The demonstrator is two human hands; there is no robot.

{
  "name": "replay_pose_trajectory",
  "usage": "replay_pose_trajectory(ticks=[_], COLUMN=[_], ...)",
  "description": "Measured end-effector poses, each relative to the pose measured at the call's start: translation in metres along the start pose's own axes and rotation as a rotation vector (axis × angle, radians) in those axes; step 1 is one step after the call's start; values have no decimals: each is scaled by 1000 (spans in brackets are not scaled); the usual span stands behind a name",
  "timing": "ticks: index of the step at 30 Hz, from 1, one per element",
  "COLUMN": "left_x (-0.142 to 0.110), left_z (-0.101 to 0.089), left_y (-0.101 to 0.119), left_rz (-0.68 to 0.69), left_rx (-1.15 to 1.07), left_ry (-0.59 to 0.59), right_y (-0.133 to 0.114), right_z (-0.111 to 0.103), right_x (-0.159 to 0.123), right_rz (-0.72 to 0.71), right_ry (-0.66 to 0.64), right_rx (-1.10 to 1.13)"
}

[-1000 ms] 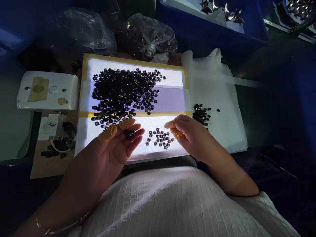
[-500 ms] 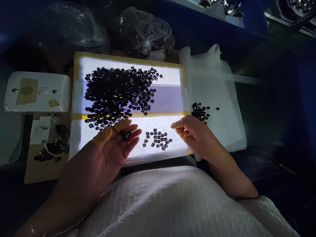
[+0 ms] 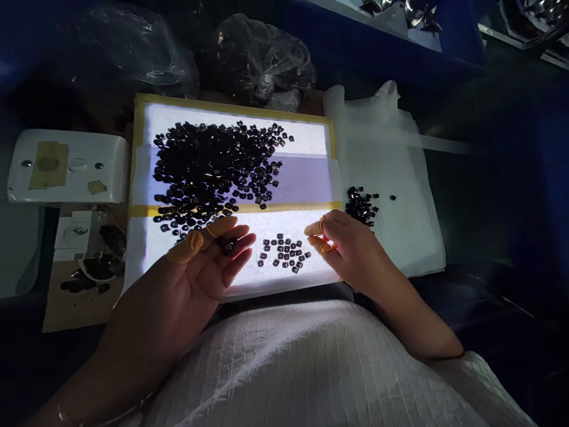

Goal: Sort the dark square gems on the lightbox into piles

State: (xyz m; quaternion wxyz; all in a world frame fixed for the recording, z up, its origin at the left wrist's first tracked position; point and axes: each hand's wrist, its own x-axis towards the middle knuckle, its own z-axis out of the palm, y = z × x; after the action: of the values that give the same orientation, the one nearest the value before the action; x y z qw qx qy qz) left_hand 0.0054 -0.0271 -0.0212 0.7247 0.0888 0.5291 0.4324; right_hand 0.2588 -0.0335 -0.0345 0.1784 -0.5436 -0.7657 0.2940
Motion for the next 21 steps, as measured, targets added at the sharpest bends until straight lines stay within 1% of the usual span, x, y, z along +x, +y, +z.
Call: replay_pose_trajectory(ticks=[4,8,10,14,18,21], left_x=[1,1,1,2,3,2], left_z=[-2,-3,-4,-7,-10,-11], left_y=[-1,-1,-2,-4,-7,-7], left_rz=[5,30,27,33,57,63], left_rx=[-15,-19,-18,-12,19,20], left_ry=[-9,-67,-78,-89,-102,-107], right_y=[-3,-12,-22,-41,-54,-55], right_z=[-1,-1,-1,0,1,0], right_x=[2,6,10,20,29,32], right_rz=[-41,-113,-138,-167,-184,-184], right_ry=[-12,-40,-99,-253,-309,-326], right_rx=[-62,-116,-197,-435,-574,-595])
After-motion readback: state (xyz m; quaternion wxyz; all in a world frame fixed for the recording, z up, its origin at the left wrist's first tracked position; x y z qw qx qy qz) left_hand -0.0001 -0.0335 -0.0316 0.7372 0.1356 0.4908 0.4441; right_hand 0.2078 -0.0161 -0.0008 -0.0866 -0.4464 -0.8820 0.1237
